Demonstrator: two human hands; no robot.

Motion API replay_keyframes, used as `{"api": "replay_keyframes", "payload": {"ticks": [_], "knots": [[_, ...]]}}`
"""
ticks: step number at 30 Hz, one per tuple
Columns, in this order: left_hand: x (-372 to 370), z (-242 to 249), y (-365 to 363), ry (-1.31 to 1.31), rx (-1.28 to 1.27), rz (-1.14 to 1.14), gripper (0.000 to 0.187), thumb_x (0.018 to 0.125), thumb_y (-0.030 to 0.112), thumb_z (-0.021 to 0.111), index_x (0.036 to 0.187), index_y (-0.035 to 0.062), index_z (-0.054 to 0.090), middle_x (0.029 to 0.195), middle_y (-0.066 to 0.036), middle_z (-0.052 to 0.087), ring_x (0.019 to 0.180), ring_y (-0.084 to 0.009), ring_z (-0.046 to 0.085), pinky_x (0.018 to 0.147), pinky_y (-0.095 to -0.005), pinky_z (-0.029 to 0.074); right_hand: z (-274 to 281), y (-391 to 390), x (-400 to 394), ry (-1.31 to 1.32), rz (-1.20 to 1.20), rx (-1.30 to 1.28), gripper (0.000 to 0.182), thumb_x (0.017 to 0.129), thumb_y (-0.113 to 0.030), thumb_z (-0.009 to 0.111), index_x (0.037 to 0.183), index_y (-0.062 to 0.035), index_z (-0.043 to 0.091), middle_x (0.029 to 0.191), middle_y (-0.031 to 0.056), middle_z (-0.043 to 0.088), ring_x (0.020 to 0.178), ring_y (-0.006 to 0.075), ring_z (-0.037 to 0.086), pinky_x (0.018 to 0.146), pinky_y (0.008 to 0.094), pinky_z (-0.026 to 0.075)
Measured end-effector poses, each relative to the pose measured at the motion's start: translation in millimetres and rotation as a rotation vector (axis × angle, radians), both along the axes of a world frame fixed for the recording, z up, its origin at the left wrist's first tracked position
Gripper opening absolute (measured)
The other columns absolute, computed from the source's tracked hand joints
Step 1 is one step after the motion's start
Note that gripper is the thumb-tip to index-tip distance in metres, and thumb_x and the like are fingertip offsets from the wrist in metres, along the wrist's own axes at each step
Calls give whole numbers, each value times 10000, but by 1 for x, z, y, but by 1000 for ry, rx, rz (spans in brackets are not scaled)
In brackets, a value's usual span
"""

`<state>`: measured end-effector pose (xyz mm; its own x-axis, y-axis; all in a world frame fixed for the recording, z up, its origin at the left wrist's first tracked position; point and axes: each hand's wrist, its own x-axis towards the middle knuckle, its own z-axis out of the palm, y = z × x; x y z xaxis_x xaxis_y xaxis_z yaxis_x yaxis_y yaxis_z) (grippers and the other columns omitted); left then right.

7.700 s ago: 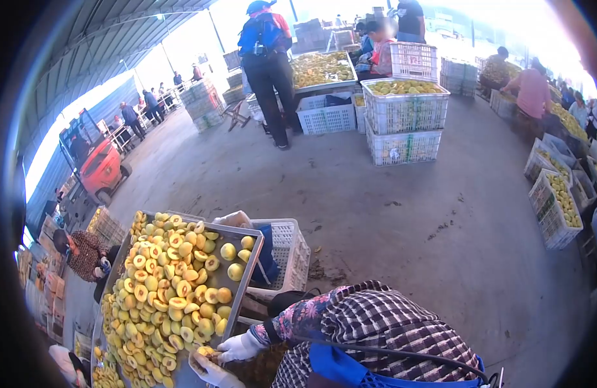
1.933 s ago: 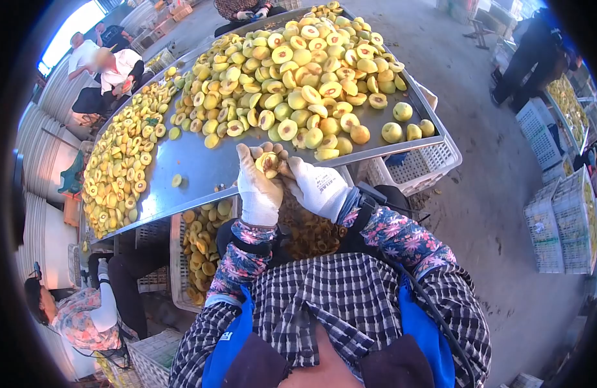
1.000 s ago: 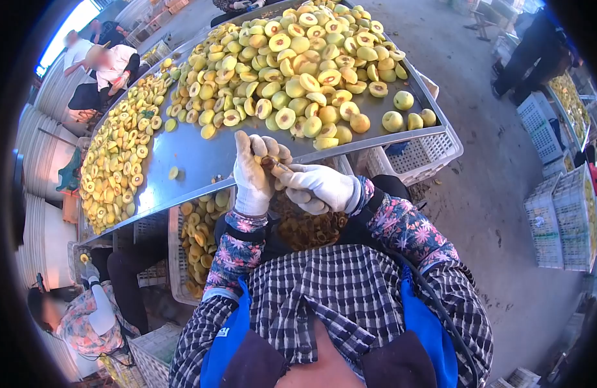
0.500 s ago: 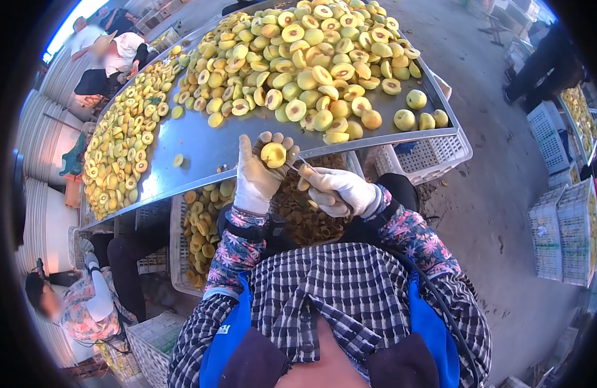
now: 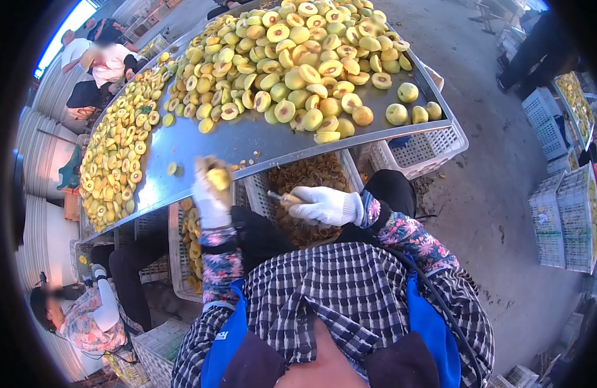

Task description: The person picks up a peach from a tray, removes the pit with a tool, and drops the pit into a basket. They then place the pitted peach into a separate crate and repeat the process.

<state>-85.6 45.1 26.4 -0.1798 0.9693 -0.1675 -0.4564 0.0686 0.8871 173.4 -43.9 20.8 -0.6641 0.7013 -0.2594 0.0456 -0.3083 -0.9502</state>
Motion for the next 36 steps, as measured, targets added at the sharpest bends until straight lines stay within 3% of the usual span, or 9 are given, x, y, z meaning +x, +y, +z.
{"api": "replay_keyframes", "payload": {"ticks": [4,9,11,13,19,25,29,31,36], "knots": [[-111,-42,20,805,159,152,349,931,325,570,1037,-5,608,952,-113,648,877,-247,633,783,-341,512,-11,-4,16,-328,-131,179,274,938,-313,556,1022,-56,511,705,15,517,621,101,520,562,261,428],[-52,0,28,1661,372,-83,385,883,211,613,1210,12,569,1220,-176,578,1115,-313,559,958,-374,435,-30,-8,20,-369,-115,107,321,937,-353,542,1027,-46,516,767,78,560,708,146,568,639,297,467],[-8,-6,57,1169,423,-285,414,859,199,635,1231,34,558,1240,-192,558,1150,-343,529,994,-385,412,-92,-8,16,209,-217,18,374,935,-365,549,1124,-42,547,904,122,612,832,192,603,755,323,491],[40,-5,82,1456,614,-381,491,857,178,623,1298,12,486,1308,-225,500,1250,-358,444,1049,-406,366,-80,-6,18,-159,-172,526,417,935,-363,551,1200,-41,559,1070,154,623,953,246,607,863,364,476],[122,-40,142,1663,562,-652,616,737,70,628,1323,39,438,1277,-280,475,1160,-420,481,1009,-438,402,-65,-12,18,-328,-214,479,401,933,-360,527,1044,24,510,882,168,599,818,270,573,705,401,444],[99,-69,154,1776,734,-362,599,707,74,700,1239,-47,453,1152,-242,541,1008,-390,560,891,-438,455,-76,-13,16,-320,-258,341,402,925,-360,524,1070,15,508,880,157,599,837,263,579,711,385,453],[74,-72,149,1152,290,-628,528,726,82,713,1185,-13,470,1046,-114,583,832,-243,602,745,-325,518,-59,-14,16,-290,-297,375,382,886,-352,553,1081,-24,538,880,139,604,830,253,590,703,388,463],[76,-32,95,410,146,-528,465,782,81,672,1198,37,471,1029,-72,563,848,-173,580,716,-281,522,-35,-17,14,-250,-352,313,366,896,-346,555,1081,-31,541,881,128,604,833,244,592,715,378,473],[79,-24,38,-155,85,-636,427,878,223,563,1263,63,473,1115,-105,575,943,-210,583,806,-352,509,-25,-5,4,-167,-551,554,294,912,-290,562,1065,-39,549,897,134,608,825,263,600,733,367,490]]}}
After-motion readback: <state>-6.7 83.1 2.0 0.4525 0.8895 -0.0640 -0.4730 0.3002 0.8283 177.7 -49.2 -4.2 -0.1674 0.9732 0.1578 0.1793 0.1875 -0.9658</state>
